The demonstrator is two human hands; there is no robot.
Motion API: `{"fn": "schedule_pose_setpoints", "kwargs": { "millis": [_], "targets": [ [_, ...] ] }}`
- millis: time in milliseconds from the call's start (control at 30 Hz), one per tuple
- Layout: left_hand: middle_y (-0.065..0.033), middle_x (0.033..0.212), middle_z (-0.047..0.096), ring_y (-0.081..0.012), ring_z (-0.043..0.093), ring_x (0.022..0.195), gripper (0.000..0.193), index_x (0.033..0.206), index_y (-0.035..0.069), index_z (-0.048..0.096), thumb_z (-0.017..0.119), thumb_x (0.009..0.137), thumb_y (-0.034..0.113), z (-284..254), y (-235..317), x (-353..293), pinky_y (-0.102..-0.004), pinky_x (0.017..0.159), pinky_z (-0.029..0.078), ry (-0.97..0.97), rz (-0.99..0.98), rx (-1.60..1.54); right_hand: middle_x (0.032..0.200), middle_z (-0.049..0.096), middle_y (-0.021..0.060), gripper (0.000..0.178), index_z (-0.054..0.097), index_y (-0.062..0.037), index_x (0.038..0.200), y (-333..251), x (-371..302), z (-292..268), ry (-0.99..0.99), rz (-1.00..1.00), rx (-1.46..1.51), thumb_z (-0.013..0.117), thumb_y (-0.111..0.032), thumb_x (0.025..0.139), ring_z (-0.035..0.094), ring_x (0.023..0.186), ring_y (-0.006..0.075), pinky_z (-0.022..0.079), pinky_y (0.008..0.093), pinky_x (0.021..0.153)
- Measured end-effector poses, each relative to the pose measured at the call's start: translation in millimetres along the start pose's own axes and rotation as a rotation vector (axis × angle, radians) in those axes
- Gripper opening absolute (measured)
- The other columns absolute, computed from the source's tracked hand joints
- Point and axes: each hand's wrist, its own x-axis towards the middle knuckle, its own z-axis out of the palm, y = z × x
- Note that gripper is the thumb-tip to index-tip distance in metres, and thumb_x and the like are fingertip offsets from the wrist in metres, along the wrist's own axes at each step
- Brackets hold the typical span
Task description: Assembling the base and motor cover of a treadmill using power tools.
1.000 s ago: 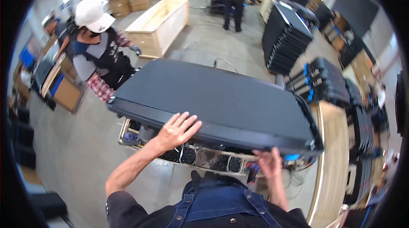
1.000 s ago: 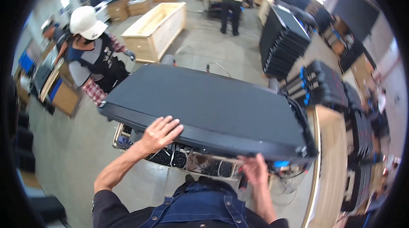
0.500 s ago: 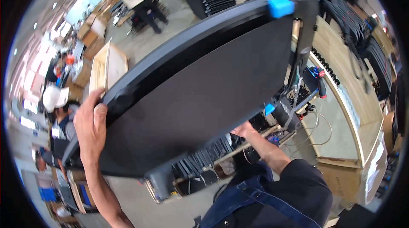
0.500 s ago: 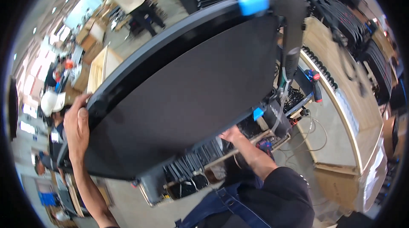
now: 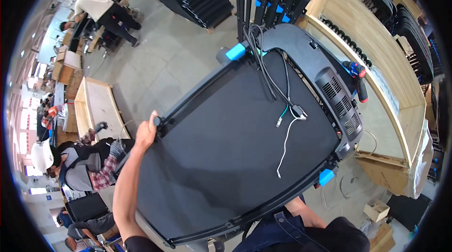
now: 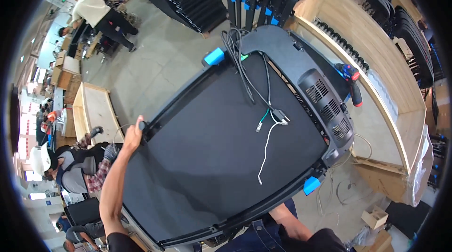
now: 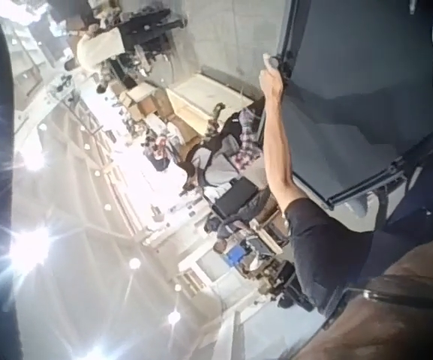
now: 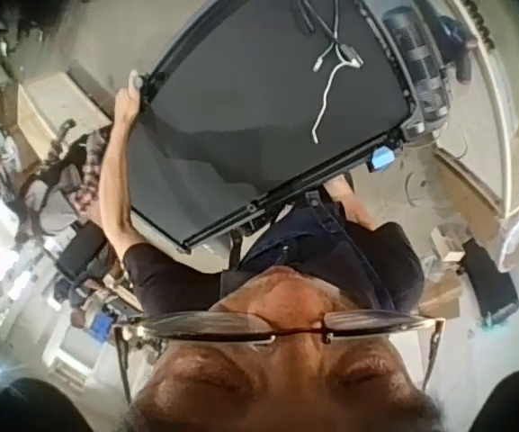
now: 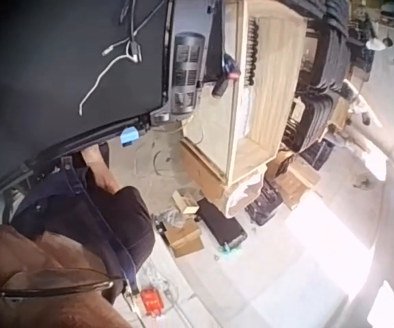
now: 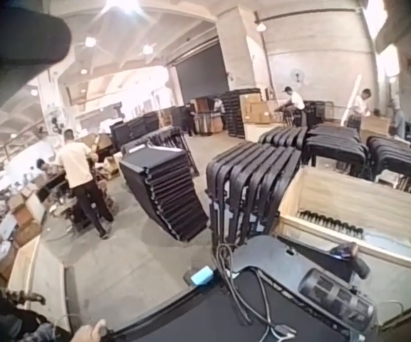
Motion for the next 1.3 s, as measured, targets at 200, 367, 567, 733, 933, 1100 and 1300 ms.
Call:
{"fn": "schedule_pose_setpoints", "kwargs": {
  "millis": [200, 367, 567, 733, 933, 1100, 1300],
  "targets": [
    [-0.0299, 0.085, 0.065, -0.0476, 0.063, 0.084, 0.043, 0.134, 0.004, 0.054, 0.042, 0.103, 0.031, 58, -34, 23, -0.0535, 0.075, 0.048, 0.037, 0.261, 0.204, 0.111, 0.069, 0.0098, 0.038, 0.063, -0.0084, 0.121, -49, 14, 38, 0.119, 0.009, -0.041, 0.056, -0.039, 0.099, 0.066, 0.100, 0.0273, 0.052, 0.0426, 0.089],
    [-0.0250, 0.085, 0.063, -0.0423, 0.062, 0.081, 0.057, 0.150, 0.002, 0.037, 0.051, 0.095, 0.006, 106, -107, -34, -0.0546, 0.072, 0.048, 0.180, 0.477, 0.283, 0.110, 0.069, 0.0094, 0.038, 0.063, -0.0085, 0.121, -47, 29, 30, 0.129, -0.080, -0.115, 0.056, -0.038, 0.099, 0.066, 0.098, 0.0266, 0.052, 0.0417, 0.087],
    [-0.0240, 0.085, 0.068, -0.0457, 0.063, 0.078, 0.037, 0.127, 0.005, 0.064, 0.045, 0.099, 0.021, 63, -67, -93, -0.0547, 0.072, 0.047, 0.338, 0.234, 0.211, 0.107, 0.069, 0.0089, 0.037, 0.063, -0.0085, 0.120, -6, -15, -37, 0.076, -0.099, -0.340, 0.057, -0.038, 0.099, 0.066, 0.096, 0.0256, 0.052, 0.0406, 0.084],
    [-0.0263, 0.078, 0.066, -0.0476, 0.064, 0.076, 0.042, 0.111, 0.009, 0.073, 0.041, 0.102, 0.035, 63, -47, -92, -0.0565, 0.071, 0.049, 0.327, 0.126, 0.099, 0.105, 0.069, 0.0085, 0.036, 0.063, -0.0086, 0.120, -54, 114, 52, -0.018, -0.048, -0.507, 0.058, -0.037, 0.098, 0.066, 0.094, 0.0249, 0.052, 0.0397, 0.082],
    [-0.0228, 0.092, 0.067, -0.0421, 0.064, 0.090, 0.033, 0.108, 0.008, 0.068, 0.051, 0.099, 0.034, 62, -34, -106, -0.0507, 0.080, 0.049, 0.423, 0.133, -0.114, 0.103, 0.069, 0.0081, 0.035, 0.063, -0.0086, 0.120, -18, 36, -82, -0.133, -0.063, -0.678, 0.059, -0.036, 0.098, 0.066, 0.091, 0.0239, 0.053, 0.0386, 0.080],
    [-0.0164, 0.117, 0.062, -0.0364, 0.055, 0.113, 0.025, 0.113, 0.004, 0.064, 0.067, 0.090, 0.014, 63, -2, -203, -0.0441, 0.098, 0.043, 0.586, 0.310, -0.259, 0.101, 0.069, 0.0077, 0.035, 0.063, -0.0087, 0.119, -57, -4, -161, -0.185, -0.140, -0.863, 0.059, -0.036, 0.098, 0.066, 0.089, 0.0231, 0.053, 0.0377, 0.078],
    [-0.0168, 0.118, 0.062, -0.0348, 0.057, 0.113, 0.025, 0.110, 0.003, 0.065, 0.069, 0.086, 0.010, 100, -24, -418, -0.0421, 0.099, 0.045, 0.393, 0.080, -0.341, 0.099, 0.069, 0.0073, 0.034, 0.063, -0.0087, 0.119, -87, 80, 81, -0.232, -0.159, -1.052, 0.060, -0.035, 0.098, 0.066, 0.087, 0.0222, 0.053, 0.0366, 0.076]
  ]
}}
